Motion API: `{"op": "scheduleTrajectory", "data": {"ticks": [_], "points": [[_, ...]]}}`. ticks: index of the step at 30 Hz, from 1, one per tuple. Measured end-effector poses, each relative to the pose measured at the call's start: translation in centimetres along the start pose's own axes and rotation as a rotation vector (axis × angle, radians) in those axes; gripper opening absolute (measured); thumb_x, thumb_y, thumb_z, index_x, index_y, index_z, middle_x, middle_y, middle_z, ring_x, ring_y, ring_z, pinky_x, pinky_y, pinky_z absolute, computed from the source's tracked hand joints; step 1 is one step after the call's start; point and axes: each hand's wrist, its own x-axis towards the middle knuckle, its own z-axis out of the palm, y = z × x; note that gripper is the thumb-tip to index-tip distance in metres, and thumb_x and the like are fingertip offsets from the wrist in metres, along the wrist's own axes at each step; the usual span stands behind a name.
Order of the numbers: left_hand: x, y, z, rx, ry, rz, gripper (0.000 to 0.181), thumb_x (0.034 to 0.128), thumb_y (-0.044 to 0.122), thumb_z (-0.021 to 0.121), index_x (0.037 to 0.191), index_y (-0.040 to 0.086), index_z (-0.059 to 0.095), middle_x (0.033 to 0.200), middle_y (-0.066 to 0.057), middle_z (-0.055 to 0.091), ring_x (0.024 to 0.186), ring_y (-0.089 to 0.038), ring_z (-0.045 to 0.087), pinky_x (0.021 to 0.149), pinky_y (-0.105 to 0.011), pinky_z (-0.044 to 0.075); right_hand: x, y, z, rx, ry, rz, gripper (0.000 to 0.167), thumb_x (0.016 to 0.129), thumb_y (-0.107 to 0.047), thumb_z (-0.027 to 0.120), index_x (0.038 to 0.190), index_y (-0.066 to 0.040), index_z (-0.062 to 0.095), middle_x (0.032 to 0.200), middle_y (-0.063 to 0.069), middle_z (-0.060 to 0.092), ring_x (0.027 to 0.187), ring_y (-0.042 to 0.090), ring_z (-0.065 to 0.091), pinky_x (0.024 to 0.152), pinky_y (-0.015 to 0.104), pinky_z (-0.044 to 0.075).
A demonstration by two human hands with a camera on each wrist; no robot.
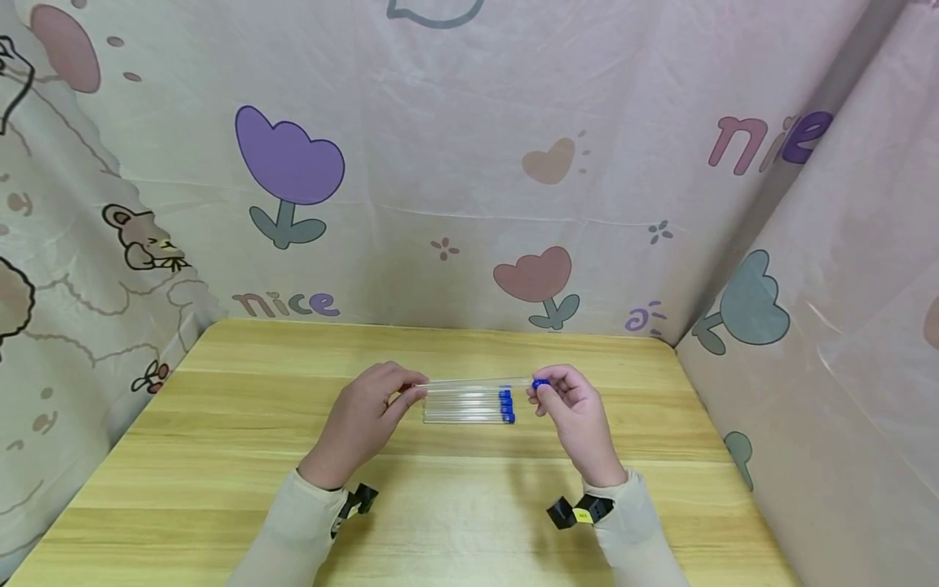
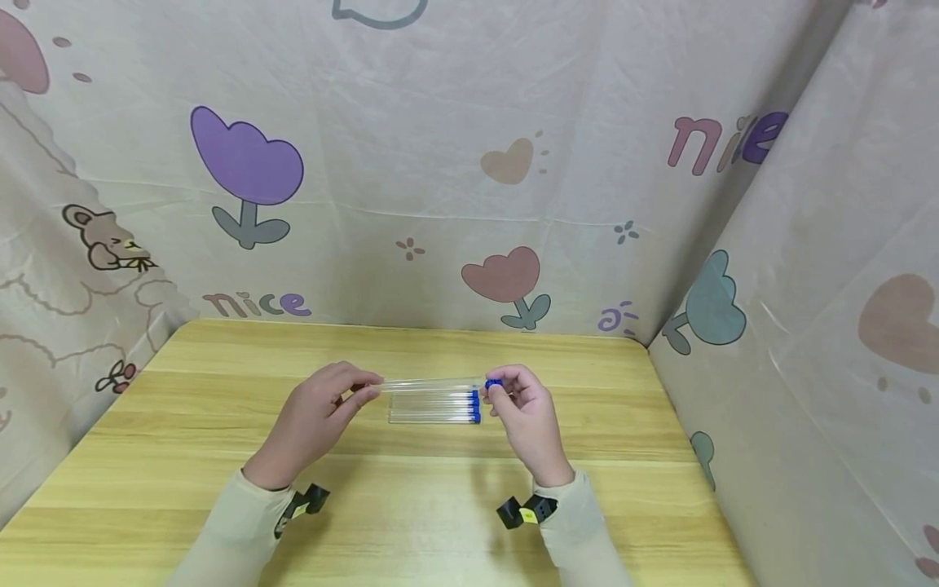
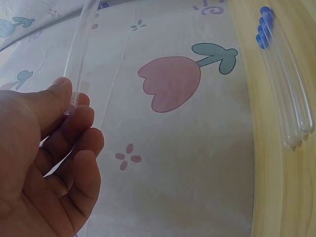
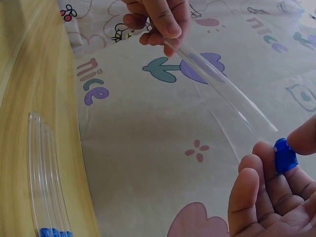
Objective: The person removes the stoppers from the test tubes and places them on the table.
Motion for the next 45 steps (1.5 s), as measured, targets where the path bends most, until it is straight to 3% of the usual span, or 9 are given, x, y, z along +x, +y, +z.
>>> {"op": "scheduleTrajectory", "data": {"ticks": [9,18,27,40,45], "points": [[0.0,0.0,-0.1,0.004,-0.001,-0.006,0.016,0.0988,0.025,0.072,0.111,0.015,0.076,0.097,0.010,0.069,0.082,-0.006,0.055,0.066,-0.025,0.051,0.2,0.0,-0.1,0.003,0.072,0.014,0.013,0.102,0.002,0.058,0.115,0.004,0.054,0.095,0.010,0.067,0.085,0.019,0.067,0.071,0.025,0.057],[0.0,-0.3,0.0,0.007,0.009,0.006,0.016,0.0988,0.026,0.072,0.110,0.016,0.076,0.098,0.010,0.069,0.083,-0.006,0.055,0.066,-0.025,0.051,0.2,0.3,-0.3,-0.104,0.087,-0.008,0.014,0.103,-0.010,0.065,0.107,0.003,0.062,0.086,0.009,0.066,0.076,0.019,0.064,0.070,0.026,0.056],[-0.1,-0.3,0.1,0.016,-0.010,-0.015,0.016,0.0967,0.025,0.075,0.111,0.017,0.077,0.099,0.010,0.071,0.085,-0.007,0.057,0.067,-0.025,0.051,0.4,0.6,-0.5,-0.135,0.189,0.016,0.015,0.104,-0.013,0.064,0.107,0.002,0.062,0.086,0.012,0.062,0.075,0.018,0.061,0.065,0.027,0.054],[0.0,-0.2,0.9,0.045,-0.157,-0.095,0.015,0.0902,0.026,0.082,0.104,0.019,0.080,0.097,0.012,0.073,0.088,-0.014,0.064,0.073,-0.031,0.053,0.3,0.3,-0.5,-0.123,0.158,0.020,0.013,0.103,-0.008,0.064,0.111,0.002,0.062,0.092,0.013,0.063,0.079,0.021,0.062,0.066,0.026,0.054],[-0.1,-0.4,1.5,0.017,-0.216,-0.157,0.013,0.0889,0.025,0.083,0.101,0.021,0.080,0.095,0.014,0.072,0.090,-0.014,0.065,0.080,-0.035,0.056,0.2,0.2,-0.3,-0.138,0.136,0.021,0.016,0.103,-0.008,0.064,0.114,0.003,0.061,0.095,0.015,0.063,0.081,0.020,0.062,0.067,0.026,0.054]]}}
